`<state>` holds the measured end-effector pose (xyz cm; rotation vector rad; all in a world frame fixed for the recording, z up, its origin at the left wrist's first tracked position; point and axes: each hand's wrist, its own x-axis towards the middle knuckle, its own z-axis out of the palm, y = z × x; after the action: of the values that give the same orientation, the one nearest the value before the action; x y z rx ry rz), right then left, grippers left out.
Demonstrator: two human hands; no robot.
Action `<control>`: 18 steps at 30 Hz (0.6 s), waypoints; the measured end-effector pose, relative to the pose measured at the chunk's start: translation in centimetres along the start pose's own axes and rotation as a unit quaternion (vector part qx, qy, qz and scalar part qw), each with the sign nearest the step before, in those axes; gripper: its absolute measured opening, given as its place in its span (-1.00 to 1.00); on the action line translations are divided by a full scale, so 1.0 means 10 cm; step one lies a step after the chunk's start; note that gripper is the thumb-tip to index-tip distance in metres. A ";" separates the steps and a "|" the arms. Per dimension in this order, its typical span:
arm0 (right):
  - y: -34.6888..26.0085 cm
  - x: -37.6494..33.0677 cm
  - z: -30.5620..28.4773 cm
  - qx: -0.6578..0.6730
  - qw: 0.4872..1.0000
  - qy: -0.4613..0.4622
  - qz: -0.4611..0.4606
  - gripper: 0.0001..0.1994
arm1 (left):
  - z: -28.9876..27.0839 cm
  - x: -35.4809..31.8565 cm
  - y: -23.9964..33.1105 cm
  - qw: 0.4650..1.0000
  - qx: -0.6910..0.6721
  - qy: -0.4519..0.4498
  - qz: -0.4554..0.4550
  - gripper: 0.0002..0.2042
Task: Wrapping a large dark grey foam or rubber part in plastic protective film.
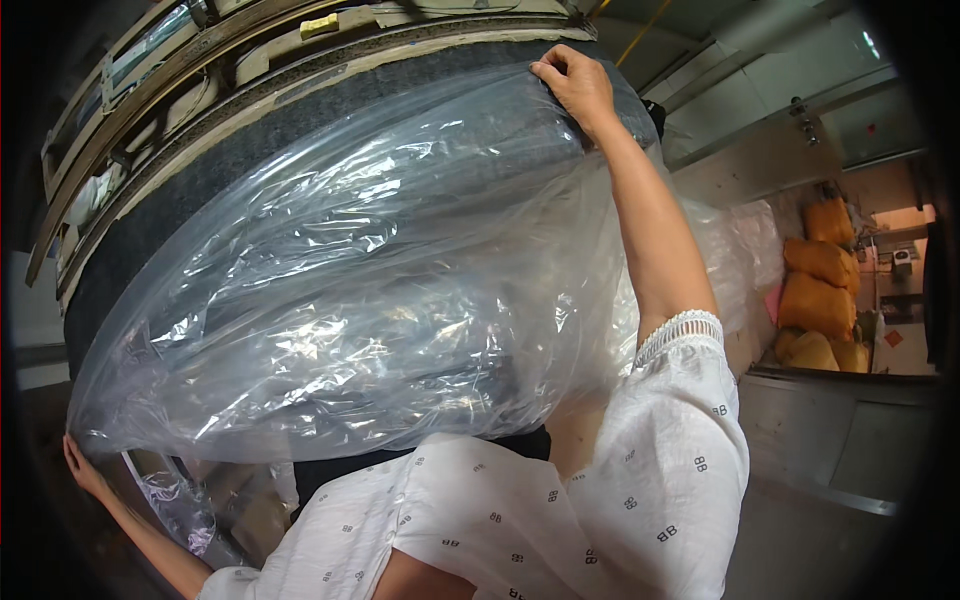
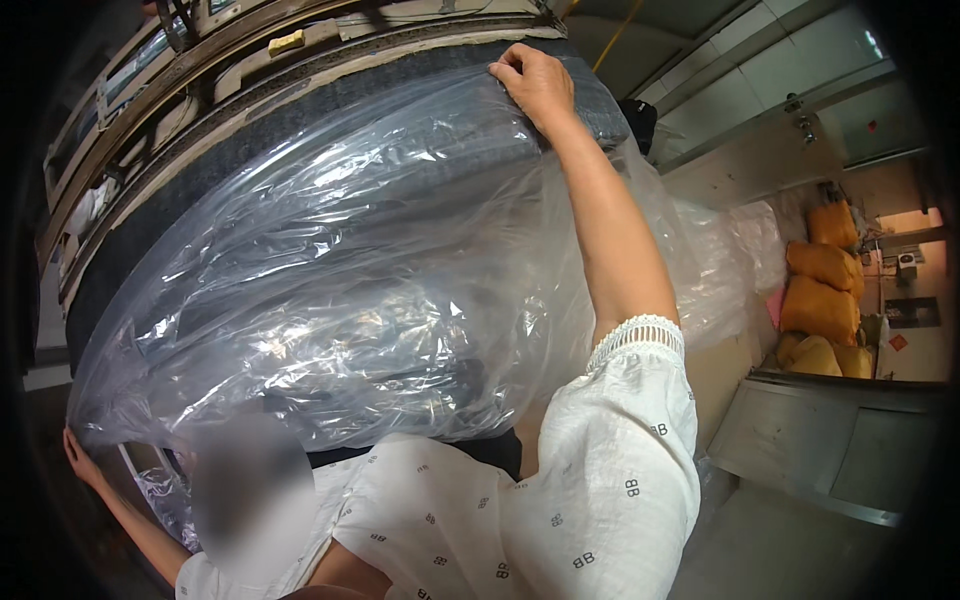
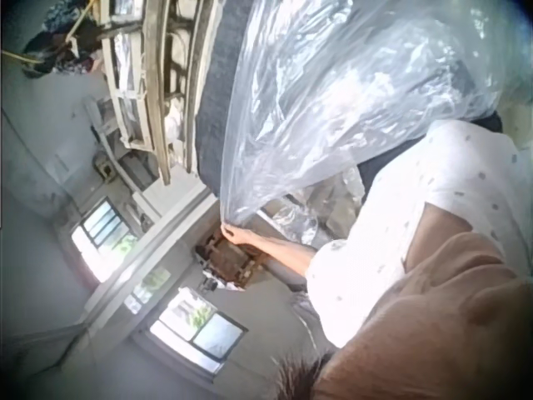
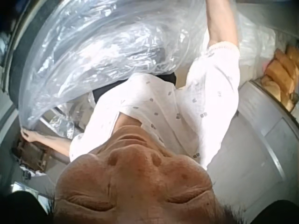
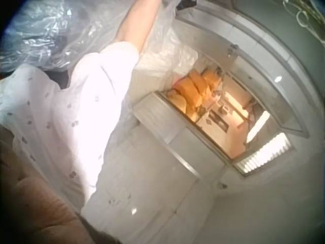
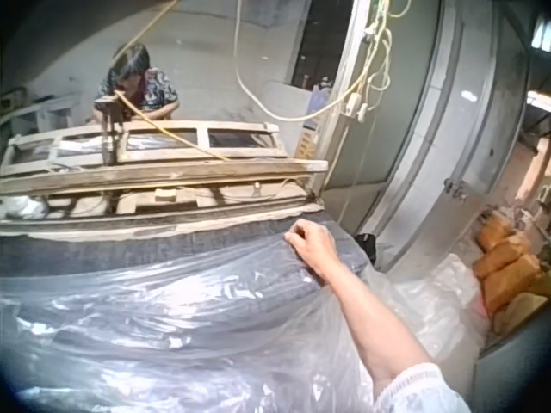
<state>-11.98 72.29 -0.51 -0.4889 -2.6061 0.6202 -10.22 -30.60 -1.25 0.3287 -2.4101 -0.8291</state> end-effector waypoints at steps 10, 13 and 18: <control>-0.21 0.35 -0.25 0.180 0.952 0.179 -0.171 -0.86 | 0.44 -0.03 0.17 0.935 -0.321 0.091 -0.119 -0.62; -0.37 0.56 -0.57 0.468 0.866 0.173 -0.036 -0.85 | 0.52 0.54 0.32 0.928 -0.342 0.089 -0.119 -0.65; 0.34 0.59 0.51 0.226 0.962 0.153 -0.011 -0.85 | 1.56 1.19 -0.25 0.994 -0.100 0.044 0.006 -0.68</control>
<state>-18.63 75.89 -4.47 -0.3724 -2.0899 1.0112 -28.85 -29.66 -7.86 0.2662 -2.2221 -1.0201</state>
